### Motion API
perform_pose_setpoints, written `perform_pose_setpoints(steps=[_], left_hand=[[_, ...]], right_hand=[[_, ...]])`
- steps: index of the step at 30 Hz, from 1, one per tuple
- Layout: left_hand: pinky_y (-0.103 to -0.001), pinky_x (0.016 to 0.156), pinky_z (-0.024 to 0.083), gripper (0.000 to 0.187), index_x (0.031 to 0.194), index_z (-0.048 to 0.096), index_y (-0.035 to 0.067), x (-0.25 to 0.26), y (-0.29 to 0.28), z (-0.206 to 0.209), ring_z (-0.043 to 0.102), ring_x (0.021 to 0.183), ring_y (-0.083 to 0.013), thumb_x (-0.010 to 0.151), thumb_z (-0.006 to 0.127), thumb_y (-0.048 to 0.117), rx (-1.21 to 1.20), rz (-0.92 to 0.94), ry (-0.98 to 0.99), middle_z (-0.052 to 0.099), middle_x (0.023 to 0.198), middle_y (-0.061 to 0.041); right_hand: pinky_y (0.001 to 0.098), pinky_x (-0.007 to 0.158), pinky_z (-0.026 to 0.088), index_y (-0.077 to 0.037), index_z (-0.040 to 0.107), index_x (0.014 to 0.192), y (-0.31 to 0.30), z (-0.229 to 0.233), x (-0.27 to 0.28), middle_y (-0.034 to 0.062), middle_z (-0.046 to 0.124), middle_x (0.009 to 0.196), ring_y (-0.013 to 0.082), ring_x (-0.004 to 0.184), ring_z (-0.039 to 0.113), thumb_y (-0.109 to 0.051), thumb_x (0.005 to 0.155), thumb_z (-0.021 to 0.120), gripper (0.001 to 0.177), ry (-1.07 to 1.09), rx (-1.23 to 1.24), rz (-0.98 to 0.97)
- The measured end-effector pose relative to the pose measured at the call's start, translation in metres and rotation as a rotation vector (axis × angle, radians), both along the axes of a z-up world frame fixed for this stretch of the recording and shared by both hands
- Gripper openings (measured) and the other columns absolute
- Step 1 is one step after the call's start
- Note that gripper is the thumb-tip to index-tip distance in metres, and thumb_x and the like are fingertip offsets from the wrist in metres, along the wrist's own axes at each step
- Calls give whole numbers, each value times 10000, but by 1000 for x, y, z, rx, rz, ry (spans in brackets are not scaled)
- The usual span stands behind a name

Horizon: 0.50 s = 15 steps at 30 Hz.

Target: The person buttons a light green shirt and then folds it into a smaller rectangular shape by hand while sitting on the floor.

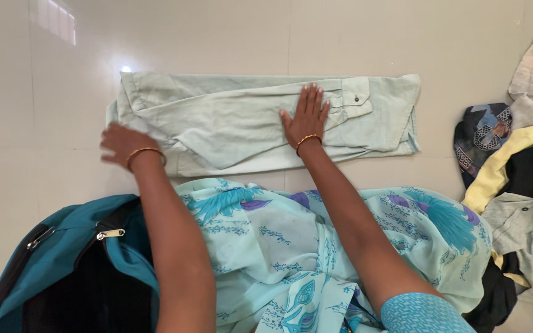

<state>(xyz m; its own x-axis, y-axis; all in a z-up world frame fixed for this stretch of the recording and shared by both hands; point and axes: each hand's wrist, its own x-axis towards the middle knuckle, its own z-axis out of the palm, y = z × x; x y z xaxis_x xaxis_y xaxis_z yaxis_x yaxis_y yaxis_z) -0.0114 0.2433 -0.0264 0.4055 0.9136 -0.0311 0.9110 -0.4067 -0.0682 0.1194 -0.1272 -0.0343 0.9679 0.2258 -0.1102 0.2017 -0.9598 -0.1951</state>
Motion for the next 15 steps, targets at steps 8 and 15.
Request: perform_pose_setpoints(steps=[8, 15], left_hand=[[-540, 1155, 303, 1016, 1559, 275, 38, 52, -215, 7, 281, 1480, -421, 836, 714, 601, -641, -863, 84, 275, 1621, -212], [-670, 1082, 322, 599, 1559, 305, 122, 42, -253, 7, 302, 1437, -517, 1016, 533, 232, -322, -1117, 285, 199, 1655, -184]], right_hand=[[507, 1275, 182, -50, 353, 1559, -29, -47, 20, 180, 334, 1632, 359, 1547, 271, -377, 1025, 571, 662, -230, 388, 11], [519, 1002, 440, -53, 516, 1361, -138, 3, 55, 168, 586, 1289, 371, 1234, 521, -305, 873, 781, 610, -226, 389, -493]])
